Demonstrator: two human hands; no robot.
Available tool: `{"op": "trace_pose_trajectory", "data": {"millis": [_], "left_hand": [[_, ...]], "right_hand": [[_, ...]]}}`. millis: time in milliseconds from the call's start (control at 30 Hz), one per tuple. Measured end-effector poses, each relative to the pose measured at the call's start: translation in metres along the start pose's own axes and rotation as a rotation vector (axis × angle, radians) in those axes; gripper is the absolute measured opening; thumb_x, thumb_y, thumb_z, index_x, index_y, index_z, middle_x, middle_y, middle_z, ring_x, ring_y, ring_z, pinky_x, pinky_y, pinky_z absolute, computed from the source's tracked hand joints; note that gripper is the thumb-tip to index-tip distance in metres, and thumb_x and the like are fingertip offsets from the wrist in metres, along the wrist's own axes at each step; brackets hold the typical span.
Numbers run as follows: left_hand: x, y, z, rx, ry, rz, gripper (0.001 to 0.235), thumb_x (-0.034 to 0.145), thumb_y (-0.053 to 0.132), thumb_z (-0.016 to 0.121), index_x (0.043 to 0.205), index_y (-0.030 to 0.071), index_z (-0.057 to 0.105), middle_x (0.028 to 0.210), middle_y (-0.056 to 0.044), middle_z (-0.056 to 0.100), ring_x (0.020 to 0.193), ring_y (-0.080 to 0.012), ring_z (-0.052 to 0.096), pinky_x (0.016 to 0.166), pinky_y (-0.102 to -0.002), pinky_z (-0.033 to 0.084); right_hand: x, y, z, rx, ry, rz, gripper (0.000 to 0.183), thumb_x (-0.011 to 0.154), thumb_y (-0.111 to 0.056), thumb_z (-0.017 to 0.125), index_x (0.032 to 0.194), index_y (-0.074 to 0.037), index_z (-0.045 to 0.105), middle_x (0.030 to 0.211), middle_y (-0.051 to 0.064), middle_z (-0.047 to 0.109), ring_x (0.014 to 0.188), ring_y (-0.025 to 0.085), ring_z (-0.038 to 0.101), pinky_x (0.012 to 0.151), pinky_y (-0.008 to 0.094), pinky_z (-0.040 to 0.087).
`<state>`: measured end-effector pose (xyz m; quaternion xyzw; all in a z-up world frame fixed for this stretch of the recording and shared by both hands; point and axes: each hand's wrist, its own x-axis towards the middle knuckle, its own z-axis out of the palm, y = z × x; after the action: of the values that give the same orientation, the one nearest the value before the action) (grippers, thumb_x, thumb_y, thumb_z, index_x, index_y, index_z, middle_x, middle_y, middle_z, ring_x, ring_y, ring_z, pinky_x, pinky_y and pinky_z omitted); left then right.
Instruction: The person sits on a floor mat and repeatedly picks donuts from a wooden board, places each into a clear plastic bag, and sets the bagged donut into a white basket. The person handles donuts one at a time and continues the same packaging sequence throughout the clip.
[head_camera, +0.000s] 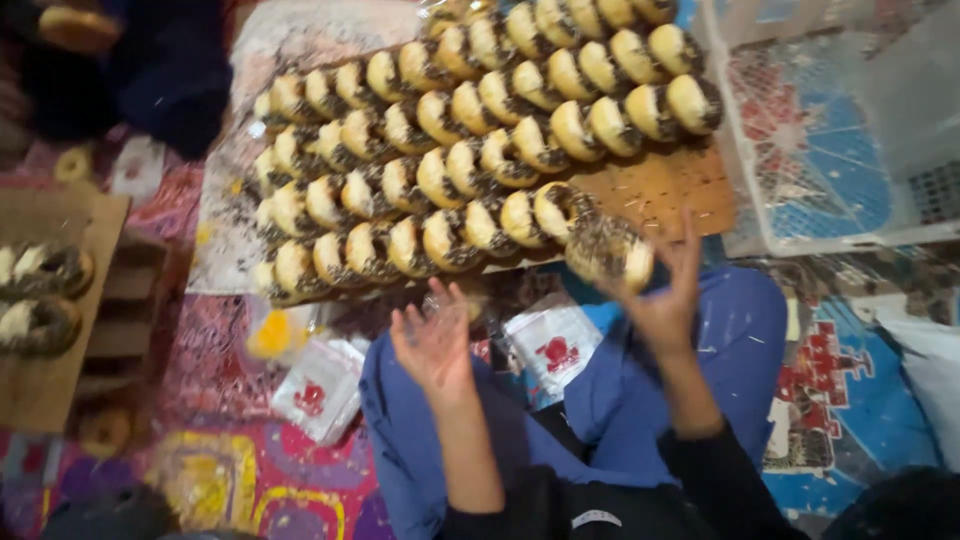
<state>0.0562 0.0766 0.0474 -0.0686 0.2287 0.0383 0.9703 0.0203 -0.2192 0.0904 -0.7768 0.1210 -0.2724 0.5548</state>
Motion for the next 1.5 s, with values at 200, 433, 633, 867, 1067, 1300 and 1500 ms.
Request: {"op": "trace_pose_trajectory", "data": {"millis": [200,433,633,867,1067,1300,1500], "left_hand": [[-0.029,-0.058,0.002,-0.018,-0.034,0.131,0.03,0.092,0.02,0.062,0.12,0.011,0.062,0.129,-0.023,0.061,0.127,-0.038,0.06,0.113,-0.056,0.045],[-0.078,-0.082,0.046,0.326,-0.497,0.12,0.081,0.079,0.026,0.064,0.154,0.022,0.035,0.149,-0.024,0.05,0.139,-0.0392,0.05,0.115,-0.052,0.041],[-0.08,-0.071,0.053,0.254,-0.555,0.156,0.091,0.084,0.027,0.068,0.167,0.02,0.031,0.145,-0.018,0.044,0.142,-0.0347,0.042,0.125,-0.06,0.036],[-0.1,-0.067,0.07,0.487,-0.699,0.1,0.1,0.075,0.03,0.079,0.157,0.01,0.026,0.149,-0.02,0.048,0.144,-0.0367,0.045,0.127,-0.052,0.028],[-0.108,-0.077,0.06,0.369,-0.712,0.084,0.093,0.086,0.027,0.076,0.164,0.007,0.029,0.139,-0.017,0.052,0.138,-0.0349,0.048,0.133,-0.054,0.026],[-0.104,-0.079,0.04,0.463,-0.61,0.009,0.082,0.085,0.027,0.073,0.154,0.008,0.032,0.145,-0.016,0.051,0.143,-0.0331,0.046,0.129,-0.054,0.028],[-0.116,-0.081,0.029,0.691,-0.329,0.203,0.072,0.086,0.031,0.066,0.15,0.013,0.039,0.147,-0.015,0.05,0.14,-0.0312,0.047,0.123,-0.047,0.031]], "right_hand": [[-0.093,-0.085,0.006,-0.198,-0.26,-0.298,0.121,0.052,-0.029,0.098,0.152,-0.003,0.034,0.12,0.006,0.074,0.11,0.019,0.064,0.096,0.046,0.036],[-0.06,-0.119,0.058,-0.175,-0.352,-0.441,0.124,0.06,-0.027,0.096,0.158,-0.004,0.023,0.127,0.007,0.071,0.114,0.027,0.059,0.097,0.044,0.042],[-0.046,-0.094,0.072,0.156,-0.553,-0.503,0.116,0.078,-0.023,0.093,0.165,-0.01,0.017,0.139,0.011,0.069,0.12,0.029,0.07,0.105,0.037,0.055],[-0.046,-0.089,0.058,0.152,-0.354,-0.679,0.116,0.074,-0.03,0.095,0.16,-0.01,0.019,0.124,0.01,0.074,0.091,0.019,0.065,0.088,0.035,0.049],[-0.051,-0.088,0.062,0.141,-0.277,-0.748,0.104,0.08,-0.037,0.09,0.157,-0.007,0.027,0.118,0.003,0.075,0.093,0.02,0.061,0.084,0.037,0.047],[-0.037,-0.124,0.038,0.351,-0.61,-0.484,0.06,0.1,-0.011,0.07,0.154,-0.004,0.044,0.13,0.019,0.073,0.121,0.026,0.067,0.103,0.043,0.053],[-0.034,-0.143,0.026,0.364,-0.579,-0.357,0.062,0.094,-0.008,0.078,0.149,-0.01,0.048,0.102,0.007,0.077,0.096,0.017,0.079,0.082,0.03,0.066]]}}
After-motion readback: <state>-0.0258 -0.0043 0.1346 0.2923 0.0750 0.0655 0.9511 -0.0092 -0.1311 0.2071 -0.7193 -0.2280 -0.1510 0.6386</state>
